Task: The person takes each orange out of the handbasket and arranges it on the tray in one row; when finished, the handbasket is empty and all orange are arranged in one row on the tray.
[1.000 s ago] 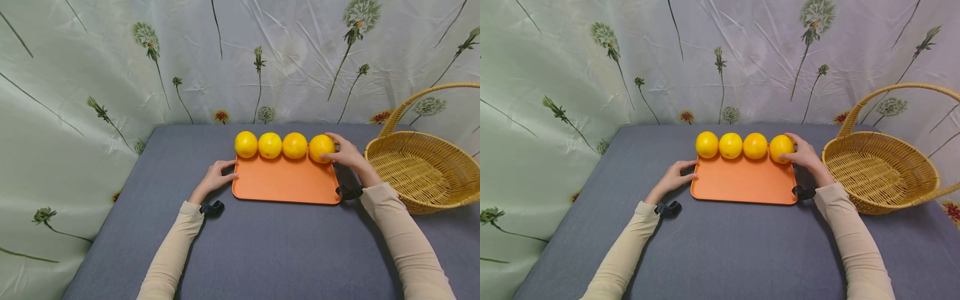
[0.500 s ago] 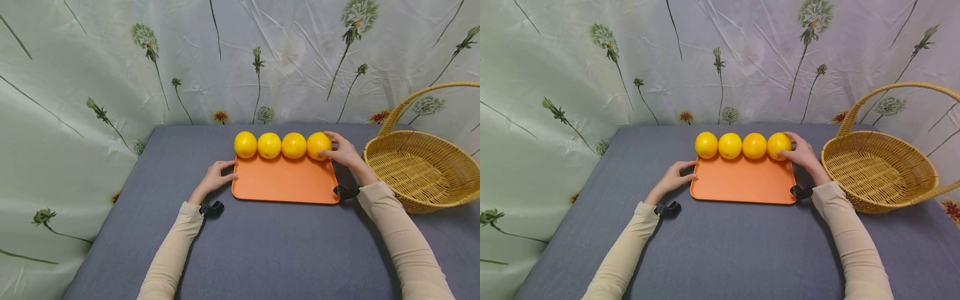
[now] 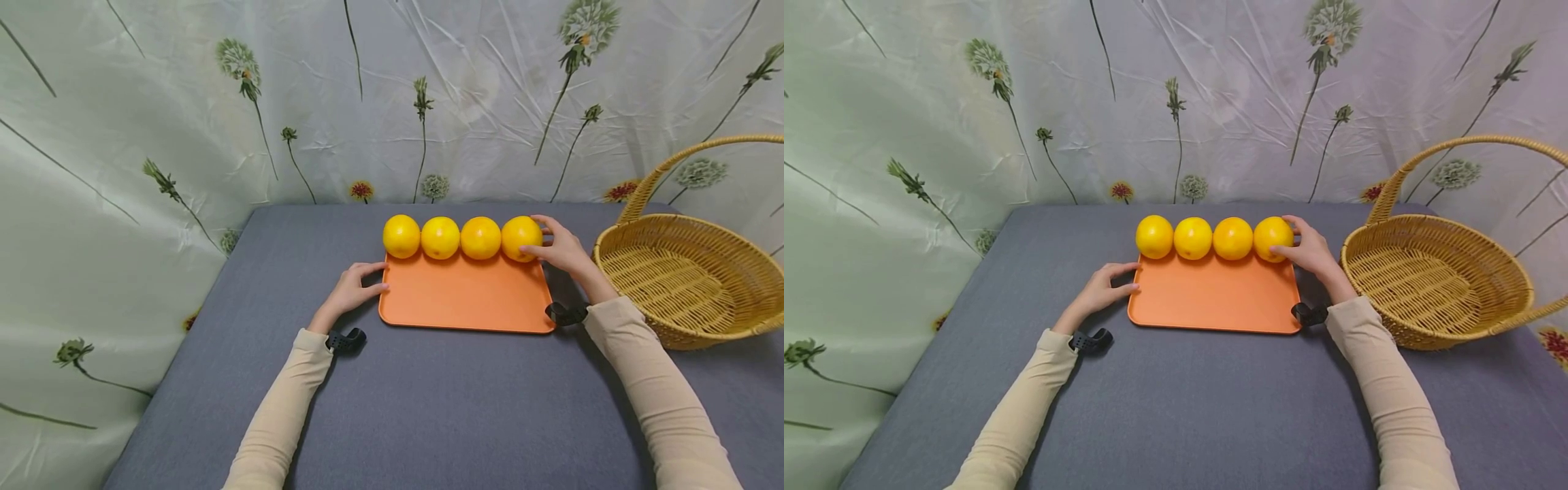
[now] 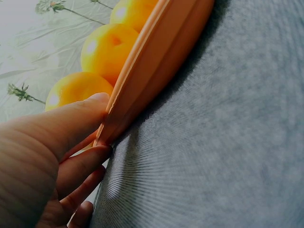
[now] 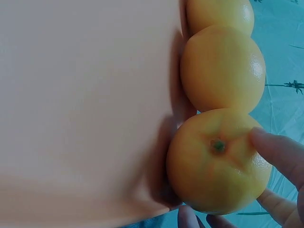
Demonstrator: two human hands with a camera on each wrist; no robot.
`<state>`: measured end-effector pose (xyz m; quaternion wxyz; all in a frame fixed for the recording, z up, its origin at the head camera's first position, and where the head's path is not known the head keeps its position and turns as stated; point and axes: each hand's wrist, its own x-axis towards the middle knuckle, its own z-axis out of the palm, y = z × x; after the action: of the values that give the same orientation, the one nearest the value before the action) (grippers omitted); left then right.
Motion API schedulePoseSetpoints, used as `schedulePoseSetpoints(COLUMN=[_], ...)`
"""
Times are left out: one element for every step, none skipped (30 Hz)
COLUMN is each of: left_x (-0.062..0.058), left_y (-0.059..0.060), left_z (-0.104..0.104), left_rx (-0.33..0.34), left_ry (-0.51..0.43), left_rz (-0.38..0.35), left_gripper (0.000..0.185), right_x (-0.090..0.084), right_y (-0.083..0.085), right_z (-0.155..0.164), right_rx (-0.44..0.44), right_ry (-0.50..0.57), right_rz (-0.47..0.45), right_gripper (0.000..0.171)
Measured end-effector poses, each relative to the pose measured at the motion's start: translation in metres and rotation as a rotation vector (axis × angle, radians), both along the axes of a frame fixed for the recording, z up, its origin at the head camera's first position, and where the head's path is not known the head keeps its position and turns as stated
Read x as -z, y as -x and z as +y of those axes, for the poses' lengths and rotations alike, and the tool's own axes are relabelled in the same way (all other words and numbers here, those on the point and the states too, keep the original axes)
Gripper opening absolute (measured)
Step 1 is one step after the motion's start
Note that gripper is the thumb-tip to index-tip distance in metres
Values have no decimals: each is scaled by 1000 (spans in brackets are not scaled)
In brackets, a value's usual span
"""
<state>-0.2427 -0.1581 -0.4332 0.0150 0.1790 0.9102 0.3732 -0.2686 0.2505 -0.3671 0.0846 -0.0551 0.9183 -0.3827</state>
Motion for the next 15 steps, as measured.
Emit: schedulePoseSetpoints(left_x=[0,0,0,-1,-1,-2,-3,-3,-5,-6,-8,-10,-12,-15,-18], left_y=[0,1,1,1,1,2,2,3,3,4,5,6,7,8,8], left_z=[0,0,-1,-1,-1,-2,-3,-4,-4,-5,-6,-7,-8,-9,-10], left_rx=[-1,0,1,4,9,16,22,33,46,59,70,77,80,81,73], left_ry=[-2,-1,-1,-2,-3,-4,-3,0,-1,-3,-4,-5,-9,-12,-19], left_rz=[-4,-7,-10,-15,-17,-20,-26,-29,-35,-42,-48,-58,-63,-65,-70], left_gripper=[51,51,51,51,51,51,50,50,50,49,49,48,47,46,45], right_x=[0,0,-1,-1,-2,-2,-3,-5,-6,-8,-10,-12,-14,-16,-18], right_y=[0,0,0,0,0,0,-1,-1,-1,-1,-1,-1,-1,0,1], right_z=[0,0,1,1,1,2,2,2,2,2,3,3,3,3,3], right_rx=[-1,-3,-5,-8,-11,-15,-18,-20,-21,-23,-25,-27,-29,-31,-33], right_ry=[1,2,5,9,13,15,17,20,23,20,17,12,10,4,-5], right_rz=[-4,-8,-12,-17,-22,-26,-30,-34,-38,-39,-41,-43,-46,-48,-48], right_gripper=[83,83,84,84,84,85,85,85,85,85,85,85,84,83,82])
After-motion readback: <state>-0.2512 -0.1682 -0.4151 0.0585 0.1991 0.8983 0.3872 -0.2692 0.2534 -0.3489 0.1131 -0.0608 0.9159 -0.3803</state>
